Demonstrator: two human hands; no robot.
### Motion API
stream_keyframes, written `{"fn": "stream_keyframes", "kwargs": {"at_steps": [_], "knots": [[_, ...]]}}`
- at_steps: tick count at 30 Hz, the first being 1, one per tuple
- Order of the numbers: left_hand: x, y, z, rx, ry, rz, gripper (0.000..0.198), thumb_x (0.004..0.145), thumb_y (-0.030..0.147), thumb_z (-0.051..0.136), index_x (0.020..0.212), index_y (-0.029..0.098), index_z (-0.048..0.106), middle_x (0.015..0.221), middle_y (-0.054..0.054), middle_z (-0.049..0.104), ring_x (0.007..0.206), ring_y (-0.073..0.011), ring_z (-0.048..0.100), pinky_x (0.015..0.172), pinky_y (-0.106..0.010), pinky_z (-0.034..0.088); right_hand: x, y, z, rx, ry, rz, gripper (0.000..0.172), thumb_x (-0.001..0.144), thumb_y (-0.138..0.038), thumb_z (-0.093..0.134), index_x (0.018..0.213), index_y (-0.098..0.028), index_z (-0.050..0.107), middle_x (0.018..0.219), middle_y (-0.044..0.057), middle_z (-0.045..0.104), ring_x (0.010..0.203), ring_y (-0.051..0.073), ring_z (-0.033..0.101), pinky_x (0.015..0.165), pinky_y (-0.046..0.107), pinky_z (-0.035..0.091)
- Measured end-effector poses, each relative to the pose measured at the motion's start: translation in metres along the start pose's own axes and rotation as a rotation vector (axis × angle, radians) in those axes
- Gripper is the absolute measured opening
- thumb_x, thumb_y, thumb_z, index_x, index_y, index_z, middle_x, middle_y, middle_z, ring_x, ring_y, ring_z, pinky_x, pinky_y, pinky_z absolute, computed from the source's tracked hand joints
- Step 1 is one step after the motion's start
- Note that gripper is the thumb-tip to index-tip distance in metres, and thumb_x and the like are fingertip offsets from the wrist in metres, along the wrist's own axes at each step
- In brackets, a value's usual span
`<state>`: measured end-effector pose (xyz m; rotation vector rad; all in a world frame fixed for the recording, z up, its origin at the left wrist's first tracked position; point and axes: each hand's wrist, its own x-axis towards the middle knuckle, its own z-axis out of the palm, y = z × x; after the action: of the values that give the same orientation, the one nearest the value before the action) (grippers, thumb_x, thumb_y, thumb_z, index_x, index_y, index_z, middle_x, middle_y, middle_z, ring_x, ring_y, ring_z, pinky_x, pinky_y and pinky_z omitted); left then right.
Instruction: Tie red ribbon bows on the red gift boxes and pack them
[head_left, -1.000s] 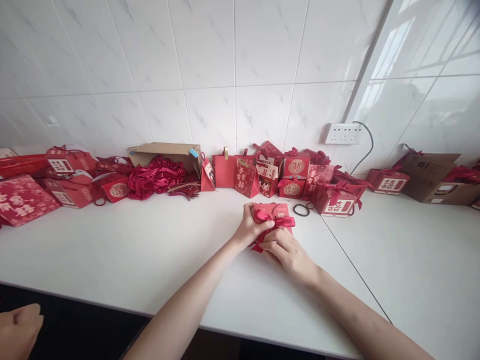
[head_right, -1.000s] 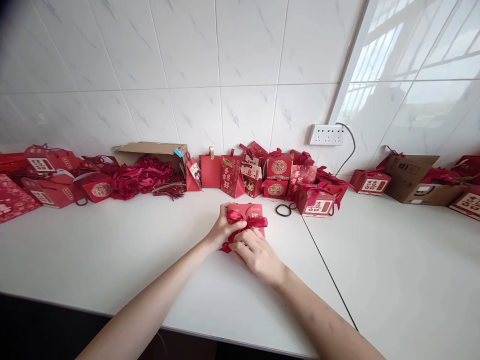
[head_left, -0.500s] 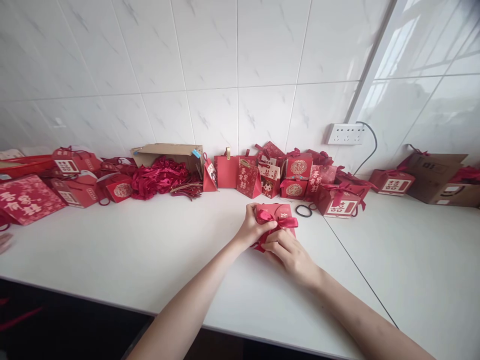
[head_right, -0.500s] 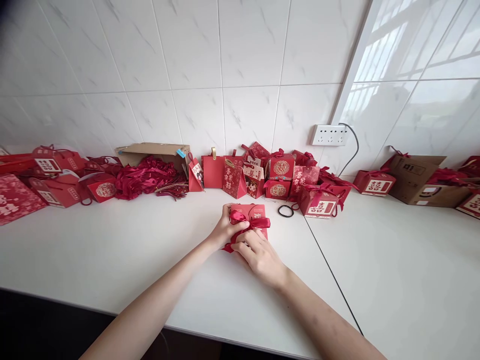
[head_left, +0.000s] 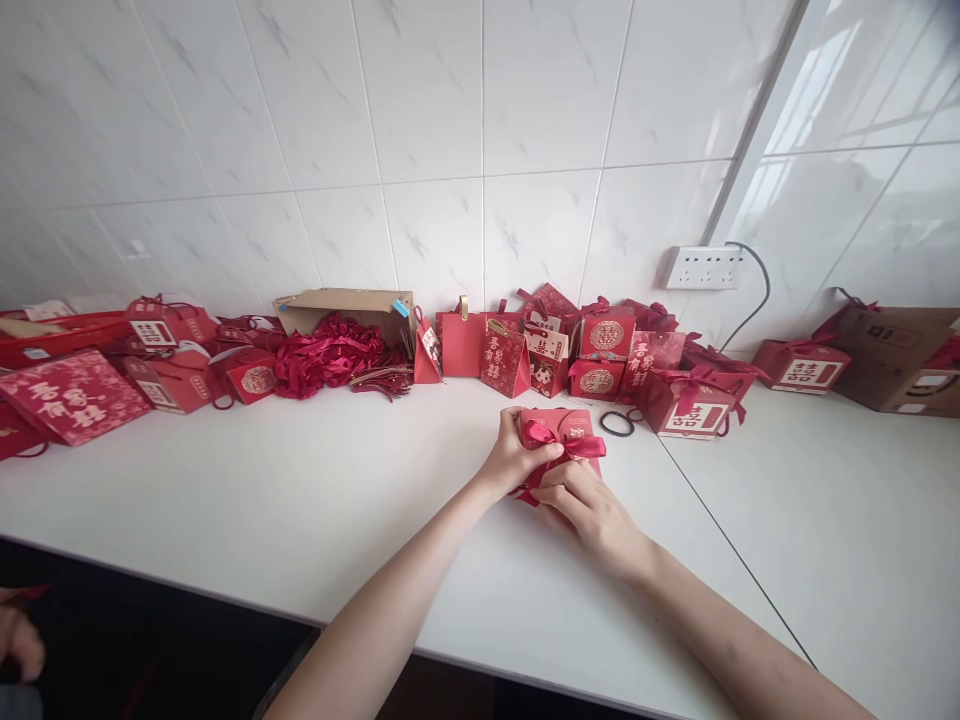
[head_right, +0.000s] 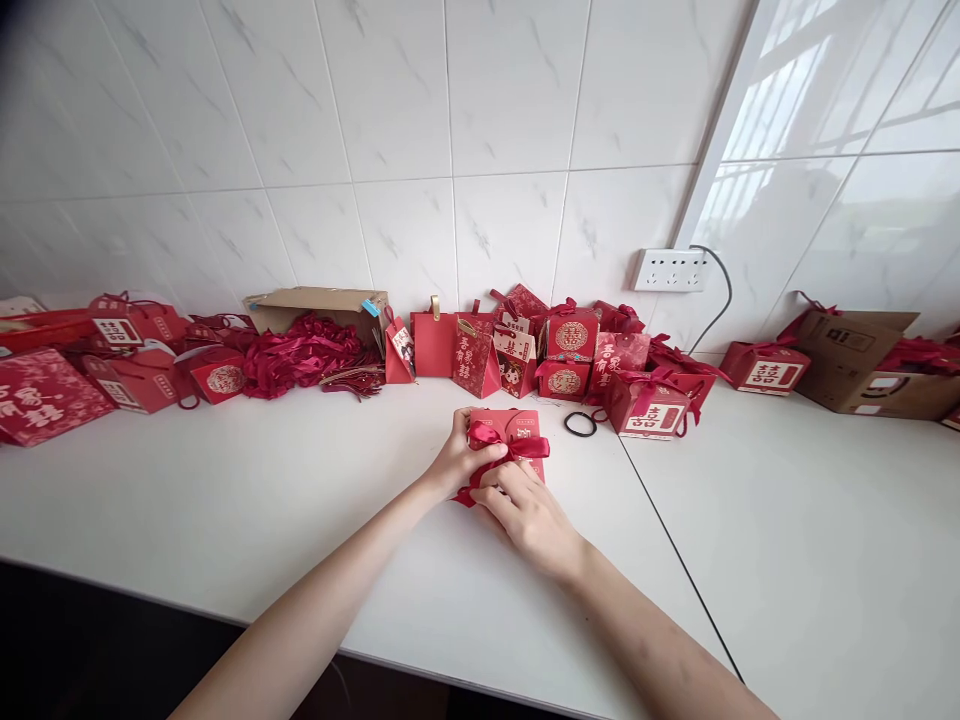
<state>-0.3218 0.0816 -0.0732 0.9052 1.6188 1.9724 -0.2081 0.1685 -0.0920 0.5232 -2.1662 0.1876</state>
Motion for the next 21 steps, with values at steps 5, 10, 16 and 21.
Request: {"fn": "stream_keyframes", "kwargs": {"at_steps": [5,10,16,21], "knots": [[0.0015,-0.0035,-0.0011,0.001,-0.02,-0.018,0.054,0.059,0.022,0.074,0.095,0.022,0.033,0.091,0.0,0.049,0.085,-0.015,0.052,0.082,-0.033,0.041,-0.0018,0.001,0.0017,0.005,-0.007,0.01,0.013,0.089,-0.011,0.045,0.096,-0.019,0.053,0.081,0.004,0.055,0.072,0.016,0.05,0.06,0.03,0.044],[0.0034,-0.0078,-0.0031,0.023,-0.015,-0.005,0.052,0.061,0.024,0.073,0.095,0.022,0.034,0.09,0.001,0.049,0.086,-0.0148,0.053,0.083,-0.034,0.042,-0.0012,0.0006,0.0026,0.007,-0.01,0.0,0.013,0.089,-0.01,0.045,0.095,-0.018,0.053,0.082,0.005,0.056,0.075,0.016,0.051,0.062,0.03,0.044],[0.0037,-0.0055,-0.0037,0.053,-0.034,-0.003,0.05,0.063,0.025,0.07,0.096,0.022,0.033,0.086,0.003,0.05,0.082,-0.0128,0.053,0.081,-0.033,0.044,-0.0007,0.0009,0.0034,-0.011,-0.003,0.001,0.011,0.089,-0.009,0.046,0.092,-0.016,0.054,0.081,0.005,0.056,0.072,0.016,0.049,0.062,0.029,0.043],[0.0031,-0.0025,-0.0035,0.055,-0.026,-0.02,0.051,0.061,0.025,0.072,0.095,0.022,0.033,0.086,0.003,0.051,0.081,-0.0124,0.053,0.081,-0.032,0.043,-0.0013,-0.0005,0.0052,-0.002,-0.007,0.02,0.012,0.089,-0.01,0.045,0.092,-0.017,0.055,0.082,0.005,0.055,0.073,0.016,0.049,0.063,0.03,0.043]]}}
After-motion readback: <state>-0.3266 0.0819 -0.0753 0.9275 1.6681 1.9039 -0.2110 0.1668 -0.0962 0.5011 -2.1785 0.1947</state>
